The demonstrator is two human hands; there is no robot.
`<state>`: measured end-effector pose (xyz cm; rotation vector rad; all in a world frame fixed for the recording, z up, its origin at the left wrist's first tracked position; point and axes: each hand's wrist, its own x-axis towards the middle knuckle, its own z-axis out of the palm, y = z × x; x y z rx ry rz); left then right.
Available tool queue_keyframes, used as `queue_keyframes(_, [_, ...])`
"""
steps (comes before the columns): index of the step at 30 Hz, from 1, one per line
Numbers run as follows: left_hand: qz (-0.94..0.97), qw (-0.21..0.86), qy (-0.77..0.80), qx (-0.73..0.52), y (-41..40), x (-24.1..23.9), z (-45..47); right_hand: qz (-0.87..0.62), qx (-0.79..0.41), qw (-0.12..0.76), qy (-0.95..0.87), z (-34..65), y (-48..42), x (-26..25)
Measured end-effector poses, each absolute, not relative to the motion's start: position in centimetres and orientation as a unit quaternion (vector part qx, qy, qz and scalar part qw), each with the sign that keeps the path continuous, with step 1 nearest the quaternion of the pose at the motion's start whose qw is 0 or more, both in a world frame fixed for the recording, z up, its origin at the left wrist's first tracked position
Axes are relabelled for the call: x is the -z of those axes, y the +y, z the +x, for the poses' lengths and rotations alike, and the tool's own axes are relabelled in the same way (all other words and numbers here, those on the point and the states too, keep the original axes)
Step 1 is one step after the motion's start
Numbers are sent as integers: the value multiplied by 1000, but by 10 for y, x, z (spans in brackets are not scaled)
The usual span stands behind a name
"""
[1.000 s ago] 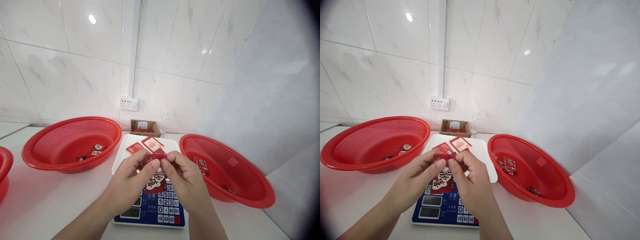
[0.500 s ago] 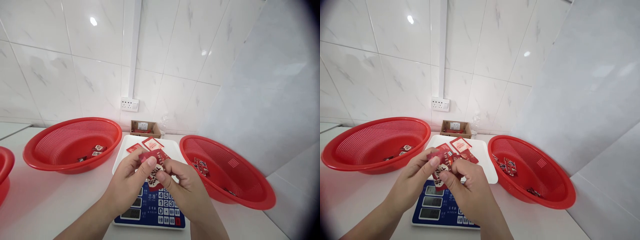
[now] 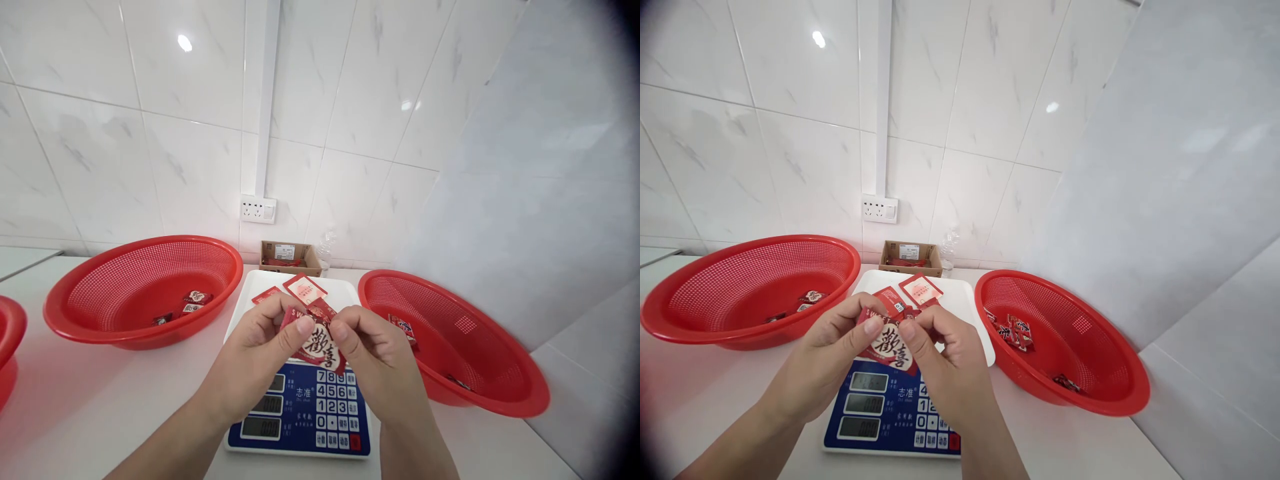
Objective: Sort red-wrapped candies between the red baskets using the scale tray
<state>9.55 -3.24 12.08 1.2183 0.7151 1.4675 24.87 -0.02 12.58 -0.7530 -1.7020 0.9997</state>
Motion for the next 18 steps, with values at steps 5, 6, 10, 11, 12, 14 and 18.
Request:
queue_keyframes(5, [516,530,320,-592,-35,-121,98,-332,-428,526,-655,245,-5,-127])
queue_keyframes(6, [517,524,328,-592,-35,-121,99,-337,-425,529,-653,245,-5,-127])
queue_keyframes(10, [535,508,352,-576,-36,-124,99,-354,-417,533,-645,245,-5,-127])
queue_keyframes(11, [540,505,356,-572,-36,-125,99,-357,-418,531,-644,245,-5,-127])
queue_keyframes(12, [542,503,358,-570,-37,-125,99,-358,-421,528,-644,245,-4,-126])
queue_keyframes(14, [539,495,362,-578,-37,-125,99,-356,-432,517,-648,246,-3,-127])
queue_keyframes(18, [527,443,375,-621,-37,-124,99,-320,-461,474,-678,246,-2,-127])
